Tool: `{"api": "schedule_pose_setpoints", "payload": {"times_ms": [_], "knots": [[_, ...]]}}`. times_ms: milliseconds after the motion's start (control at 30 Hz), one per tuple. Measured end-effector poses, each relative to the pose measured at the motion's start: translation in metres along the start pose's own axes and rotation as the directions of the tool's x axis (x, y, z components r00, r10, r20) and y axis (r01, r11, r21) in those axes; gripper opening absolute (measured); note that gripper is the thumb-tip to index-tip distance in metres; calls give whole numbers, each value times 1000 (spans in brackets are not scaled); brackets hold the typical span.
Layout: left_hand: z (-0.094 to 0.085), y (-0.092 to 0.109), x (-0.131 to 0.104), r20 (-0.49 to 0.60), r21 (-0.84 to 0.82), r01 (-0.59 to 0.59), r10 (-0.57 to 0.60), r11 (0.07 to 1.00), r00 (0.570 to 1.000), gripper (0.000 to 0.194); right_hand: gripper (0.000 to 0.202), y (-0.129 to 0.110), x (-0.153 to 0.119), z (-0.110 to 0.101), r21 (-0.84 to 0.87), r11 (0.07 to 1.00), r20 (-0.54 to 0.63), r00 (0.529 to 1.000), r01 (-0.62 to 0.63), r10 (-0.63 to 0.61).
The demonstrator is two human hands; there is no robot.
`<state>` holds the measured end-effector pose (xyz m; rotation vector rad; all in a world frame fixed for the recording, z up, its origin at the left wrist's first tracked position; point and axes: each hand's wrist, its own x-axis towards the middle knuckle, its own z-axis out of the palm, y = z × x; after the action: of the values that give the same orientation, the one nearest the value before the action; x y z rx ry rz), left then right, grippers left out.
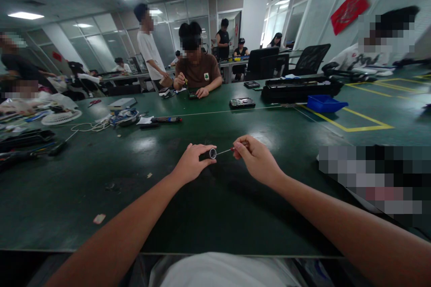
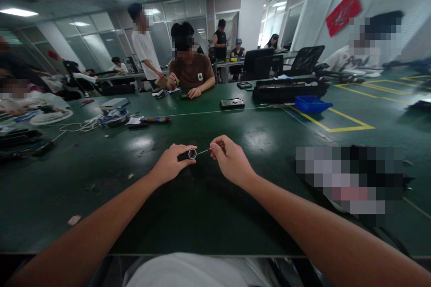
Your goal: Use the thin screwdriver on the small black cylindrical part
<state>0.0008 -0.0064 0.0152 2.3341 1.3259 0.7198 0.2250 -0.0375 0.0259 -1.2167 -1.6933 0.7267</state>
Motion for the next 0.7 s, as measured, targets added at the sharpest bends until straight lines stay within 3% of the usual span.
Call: {"api": "schedule_pose_setpoints", "payload": {"times_ms": [333,700], "knots": [[4,-4,0,6,-3,-41,41,999,999,37,19,-4,1,0,-63,998,-2,1000,-27,27],[4,-7,1,-4,18,26,-26,999,1000,39,20,-8,-3,-5,-171,985,-96,994,36,-53]]}}
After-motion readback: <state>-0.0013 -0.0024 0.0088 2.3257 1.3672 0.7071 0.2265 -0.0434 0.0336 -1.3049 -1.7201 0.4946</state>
